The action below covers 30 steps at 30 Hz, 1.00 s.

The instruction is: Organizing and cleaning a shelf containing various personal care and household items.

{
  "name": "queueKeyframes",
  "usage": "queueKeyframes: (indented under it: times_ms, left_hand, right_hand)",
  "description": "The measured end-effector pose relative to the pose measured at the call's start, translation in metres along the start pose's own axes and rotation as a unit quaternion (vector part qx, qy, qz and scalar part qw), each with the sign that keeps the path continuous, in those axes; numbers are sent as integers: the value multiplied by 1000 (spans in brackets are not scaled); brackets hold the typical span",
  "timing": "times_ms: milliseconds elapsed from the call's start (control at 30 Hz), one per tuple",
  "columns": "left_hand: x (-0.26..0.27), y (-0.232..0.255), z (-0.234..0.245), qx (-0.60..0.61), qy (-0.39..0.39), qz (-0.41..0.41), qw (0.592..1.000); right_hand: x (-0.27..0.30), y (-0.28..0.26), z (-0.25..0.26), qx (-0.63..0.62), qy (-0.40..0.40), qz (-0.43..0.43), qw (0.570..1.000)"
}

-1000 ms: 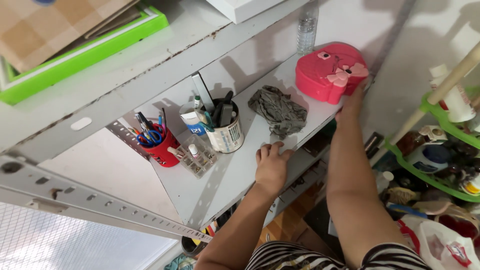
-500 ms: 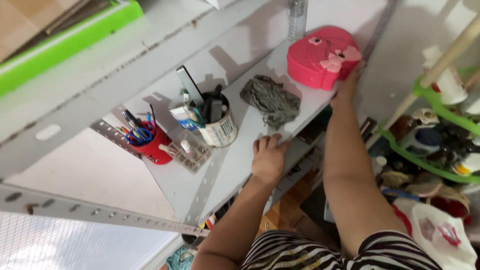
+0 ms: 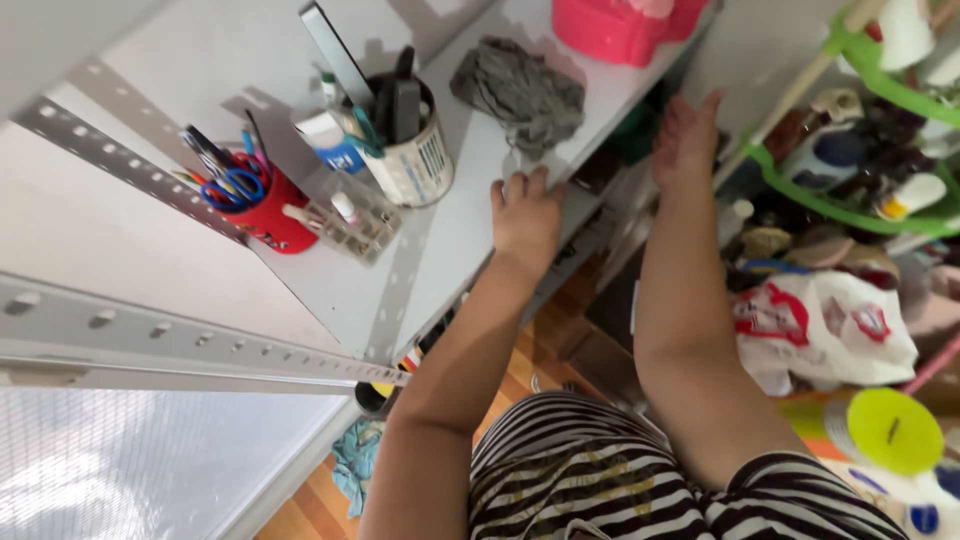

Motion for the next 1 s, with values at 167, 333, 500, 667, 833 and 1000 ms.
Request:
queueKeyframes:
  times_ms: [167,333,500,667,833,1000]
  left_hand:
    - [5,3,-4,-16,-29,-9,999]
    - [17,6,-6,-5,8,-32,999]
    - [7,20,-7,80,54,-64,993]
    - [-20,34,-21,121,84,-75,986]
    - [-38,36,-23,186,105,-38,976]
    - [-42,28,-33,204,111,-42,972]
  right_hand:
    - [44,-6,-3,38,-75,30,996]
    - [71,-4,-4,65,-99,49,992]
    - [103,-30,-36,126,-8,61,990]
    - [50,-61,-62,107,15,200,974]
    - [19,-103,-98,92,40,306,947]
    - [-13,-117,-107,191,159,214,945]
Point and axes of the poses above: each hand's wrist, its own x-axis away from the middle knuckle, its own z-axis out of the back of the hand, y = z × x, the point moved 7 cm from there along -x, towards the middle knuckle, and after that the axes turned 12 degrees about y, right-handed, at the moved point
